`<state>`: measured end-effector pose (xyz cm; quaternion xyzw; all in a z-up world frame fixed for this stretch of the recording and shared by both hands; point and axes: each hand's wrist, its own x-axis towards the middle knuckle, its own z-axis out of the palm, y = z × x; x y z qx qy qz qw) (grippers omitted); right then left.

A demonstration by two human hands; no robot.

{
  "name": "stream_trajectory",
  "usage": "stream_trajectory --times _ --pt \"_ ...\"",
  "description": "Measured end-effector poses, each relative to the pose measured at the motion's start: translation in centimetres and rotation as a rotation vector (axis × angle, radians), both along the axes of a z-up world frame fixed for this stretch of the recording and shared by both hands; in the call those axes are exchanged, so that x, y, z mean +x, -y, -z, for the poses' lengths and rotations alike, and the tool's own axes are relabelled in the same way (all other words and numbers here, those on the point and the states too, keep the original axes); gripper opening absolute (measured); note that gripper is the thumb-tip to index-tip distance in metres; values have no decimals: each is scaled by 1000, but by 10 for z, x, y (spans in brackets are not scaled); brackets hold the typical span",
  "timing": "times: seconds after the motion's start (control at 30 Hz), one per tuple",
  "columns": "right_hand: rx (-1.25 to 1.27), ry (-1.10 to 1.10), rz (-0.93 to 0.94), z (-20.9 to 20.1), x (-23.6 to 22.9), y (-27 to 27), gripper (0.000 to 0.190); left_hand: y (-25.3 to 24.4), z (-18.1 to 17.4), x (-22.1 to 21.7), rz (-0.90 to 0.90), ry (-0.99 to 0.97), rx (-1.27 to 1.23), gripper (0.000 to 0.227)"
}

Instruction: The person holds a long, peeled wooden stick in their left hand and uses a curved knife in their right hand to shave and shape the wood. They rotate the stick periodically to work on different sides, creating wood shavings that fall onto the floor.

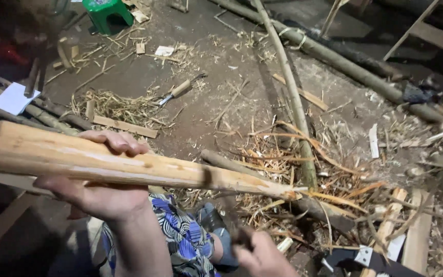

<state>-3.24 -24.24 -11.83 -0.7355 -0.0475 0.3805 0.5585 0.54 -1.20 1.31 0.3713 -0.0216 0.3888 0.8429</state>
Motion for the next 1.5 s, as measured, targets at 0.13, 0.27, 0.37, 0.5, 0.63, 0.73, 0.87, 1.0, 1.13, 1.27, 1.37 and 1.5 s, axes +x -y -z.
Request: stream_trajectory --times 0.13,0.27,0.37,0.5,0.63,0.73,0.87,1.0,1.13,1.27,1.37,1.5 --pt "-64 -77 -111 -21 1 -12 7 8 -5 -1 -15 52 146 61" --pt "-132 169 -3 84 14 13 8 3 -6 6 -122 -37 54 62" --pt "-382 -166 61 79 26 32 16 -1 -7 7 -102 -78 -93 67" --pt "-511 -149 216 138 36 71 20 -2 -7 5 -81 -19 21 64" --pt "-493 -194 200 101 34 46 27 3 -9 2 -169 -133 -61 65" --pt "-324 -154 45 7 22 6 20 12 -15 8 -260 -174 -92 65" --pt "145 -19 -151 -34 2 -17 17 23 -19 -1 -373 -223 -5 64" --pt "-381 -357 7 22 31 3 29 26 -30 3 -439 -322 -131 64" --pt "-530 -127 168 145 48 71 28 21 -30 10 -408 -286 -150 66" --pt "-456 -221 217 74 44 37 16 24 -30 13 -444 -318 -192 69" --pt "-242 -216 33 2 24 -1 10 23 -20 9 -450 -258 -127 62" --pt "41 -262 -98 -8 5 -11 7 26 -18 5 -434 -248 -122 61"
